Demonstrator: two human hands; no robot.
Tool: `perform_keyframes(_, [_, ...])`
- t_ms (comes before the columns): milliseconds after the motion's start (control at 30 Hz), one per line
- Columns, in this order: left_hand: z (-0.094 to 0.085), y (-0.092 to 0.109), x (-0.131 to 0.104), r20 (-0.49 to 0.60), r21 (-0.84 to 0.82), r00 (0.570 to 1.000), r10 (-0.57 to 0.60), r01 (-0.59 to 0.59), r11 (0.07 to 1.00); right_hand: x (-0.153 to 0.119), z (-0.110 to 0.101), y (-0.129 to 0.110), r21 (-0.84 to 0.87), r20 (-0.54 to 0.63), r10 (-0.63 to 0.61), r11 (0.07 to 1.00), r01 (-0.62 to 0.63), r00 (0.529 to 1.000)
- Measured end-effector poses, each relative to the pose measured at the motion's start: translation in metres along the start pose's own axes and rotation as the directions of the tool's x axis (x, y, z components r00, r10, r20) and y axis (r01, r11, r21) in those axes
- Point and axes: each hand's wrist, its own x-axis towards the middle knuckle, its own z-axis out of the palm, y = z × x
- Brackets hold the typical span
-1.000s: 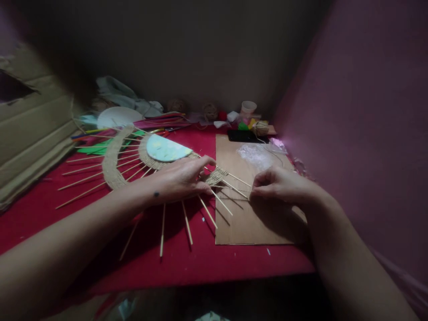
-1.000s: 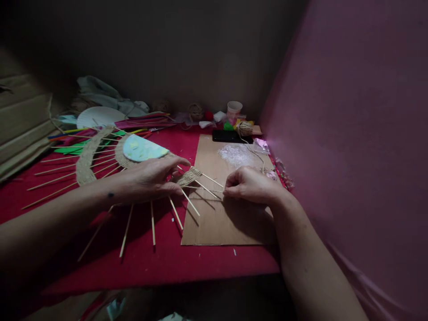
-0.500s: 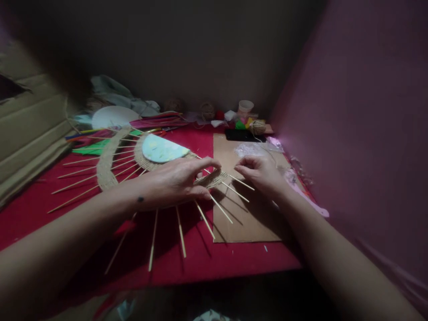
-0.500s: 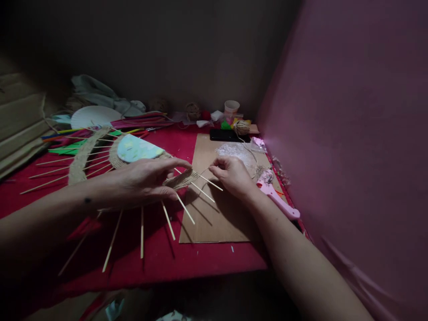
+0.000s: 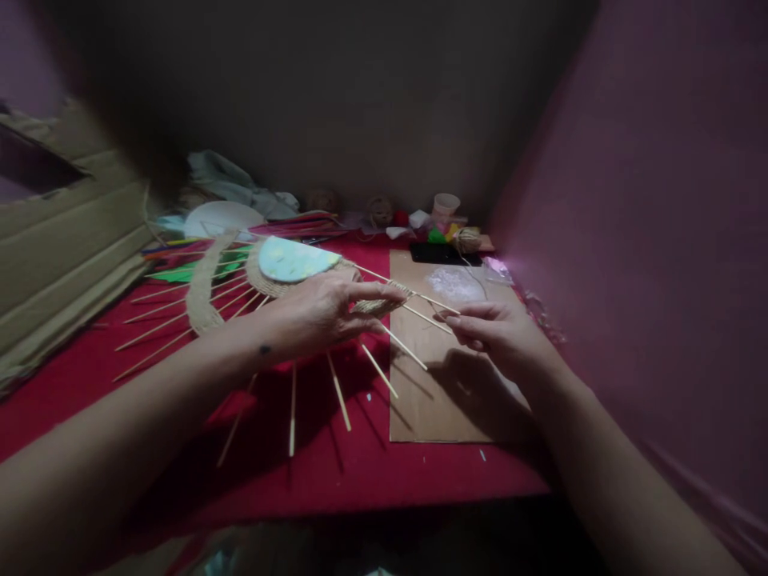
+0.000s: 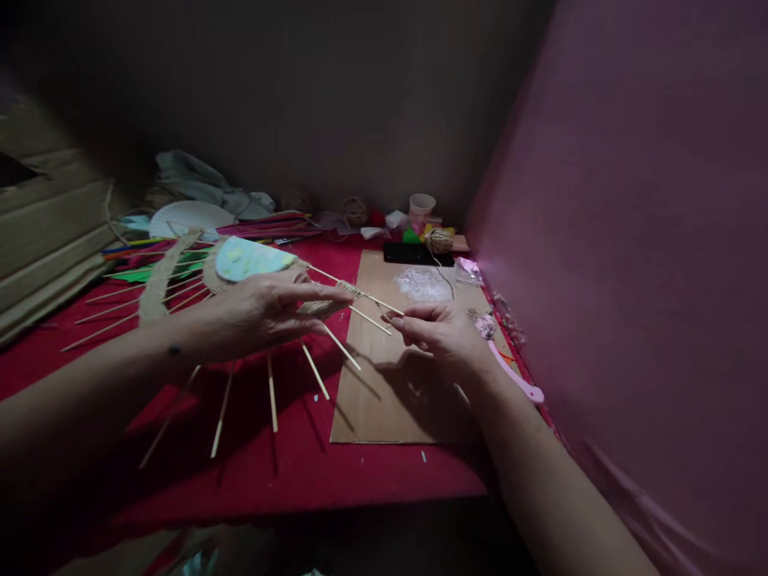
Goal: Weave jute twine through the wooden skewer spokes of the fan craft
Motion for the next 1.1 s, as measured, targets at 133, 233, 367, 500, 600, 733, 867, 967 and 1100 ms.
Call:
perform_keyframes(133, [0.002, 0.001, 0.001, 0.001, 0.010, 1.000, -0.021, 0.021, 1.000, -0.012, -0.001, -0.004, -0.072, 0.009, -0.010, 0.997, 0.011, 1.000])
perform_keyframes(233, [0.004, 0.002, 0.000, 0.024, 0.012, 0.999, -0.039, 0.039, 0.999, -0.021, 0.002, -0.009, -0.171, 0.016, -0.060, 0.983, 0.062, 0.998])
perform_keyframes(367, [0.010, 0.002, 0.001, 0.047, 0.039, 0.999, -0.006, 0.004, 0.999, -0.023, 0.003, -0.020, -0.301, 0.039, -0.182, 0.935, 0.185, 0.982])
perform_keyframes(500, [0.022, -0.004, 0.003, 0.036, 0.053, 0.998, 0.045, -0.046, 0.998, -0.012, 0.006, -0.031, -0.525, 0.143, -0.248, 0.802, 0.286, 0.958])
perform_keyframes(600, [0.029, -0.009, 0.004, 0.030, 0.060, 0.998, 0.049, -0.050, 0.997, -0.005, 0.013, -0.036, -0.754, 0.127, -0.376, 0.565, 0.336, 0.918])
perform_keyframes(733, [0.034, -0.014, 0.006, 0.030, 0.056, 0.999, 0.031, -0.033, 0.998, -0.008, 0.019, -0.031, -0.940, 0.096, -0.383, 0.268, 0.210, 0.919])
perform_keyframes(867, [0.036, -0.013, 0.008, 0.042, 0.055, 0.999, 0.020, -0.022, 0.998, -0.016, 0.021, -0.027, -0.979, 0.117, -0.231, 0.138, 0.152, 0.966])
perform_keyframes(967, [0.039, -0.012, 0.008, 0.062, 0.076, 0.998, -0.022, 0.017, 0.997, -0.014, 0.025, -0.034, -0.959, 0.088, -0.138, 0.254, 0.122, 0.986])
perform_keyframes(1100, [0.047, -0.016, 0.007, 0.045, 0.082, 0.999, -0.004, 0.000, 0.997, 0.005, 0.037, -0.044, -0.836, 0.160, -0.104, 0.515, 0.191, 0.982])
